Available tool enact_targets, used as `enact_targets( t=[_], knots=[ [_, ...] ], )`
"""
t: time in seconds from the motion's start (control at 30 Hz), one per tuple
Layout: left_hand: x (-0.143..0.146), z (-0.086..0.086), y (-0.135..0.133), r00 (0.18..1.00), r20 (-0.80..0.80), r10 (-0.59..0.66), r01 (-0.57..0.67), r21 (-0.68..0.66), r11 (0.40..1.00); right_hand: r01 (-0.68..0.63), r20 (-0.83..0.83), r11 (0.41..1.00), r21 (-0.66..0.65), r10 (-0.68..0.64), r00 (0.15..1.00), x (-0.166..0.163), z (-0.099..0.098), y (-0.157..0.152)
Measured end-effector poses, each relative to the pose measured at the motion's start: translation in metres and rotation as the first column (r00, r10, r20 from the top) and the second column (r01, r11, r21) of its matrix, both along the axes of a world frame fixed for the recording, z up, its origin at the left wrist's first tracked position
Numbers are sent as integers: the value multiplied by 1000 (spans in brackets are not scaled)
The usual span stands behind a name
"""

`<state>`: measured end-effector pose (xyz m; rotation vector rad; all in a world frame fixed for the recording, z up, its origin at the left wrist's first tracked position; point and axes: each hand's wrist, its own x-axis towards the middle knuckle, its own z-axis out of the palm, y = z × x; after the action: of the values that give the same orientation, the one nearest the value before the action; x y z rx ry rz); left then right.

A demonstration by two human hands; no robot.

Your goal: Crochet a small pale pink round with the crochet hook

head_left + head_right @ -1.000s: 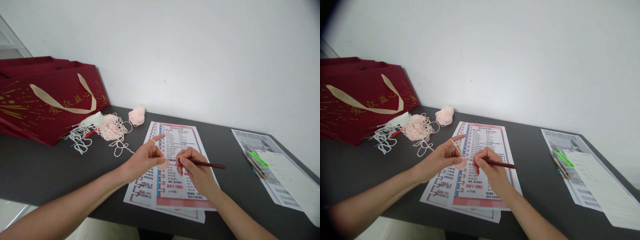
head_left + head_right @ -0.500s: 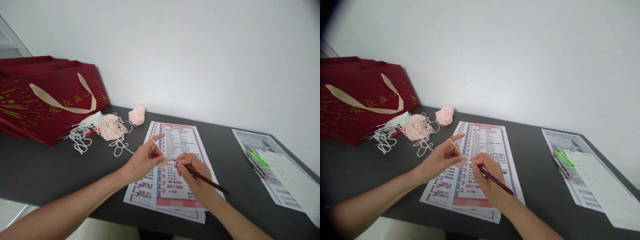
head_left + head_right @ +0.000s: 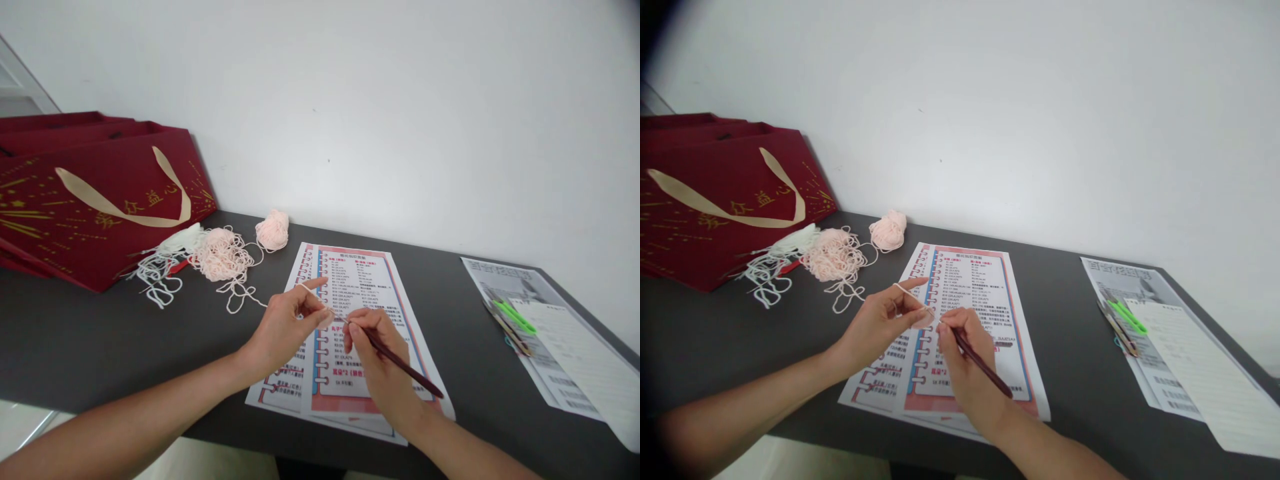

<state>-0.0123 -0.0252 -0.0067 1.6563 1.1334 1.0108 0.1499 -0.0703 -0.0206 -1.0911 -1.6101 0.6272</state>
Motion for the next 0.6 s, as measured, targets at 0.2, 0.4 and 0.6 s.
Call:
enact_targets(
  t=[0.2,0.4,0.6],
  knots=[
    [0,0,0,1000,-15,24,-24,-21,999,-176,231,975,133,142,962,3,-6,0],
    [3,4,-2,990,139,-38,58,-144,988,-236,301,959,157,181,936,10,-6,6],
    [-4,8,6,852,520,-62,394,-559,730,-404,469,892,203,274,840,21,2,16]
  ],
)
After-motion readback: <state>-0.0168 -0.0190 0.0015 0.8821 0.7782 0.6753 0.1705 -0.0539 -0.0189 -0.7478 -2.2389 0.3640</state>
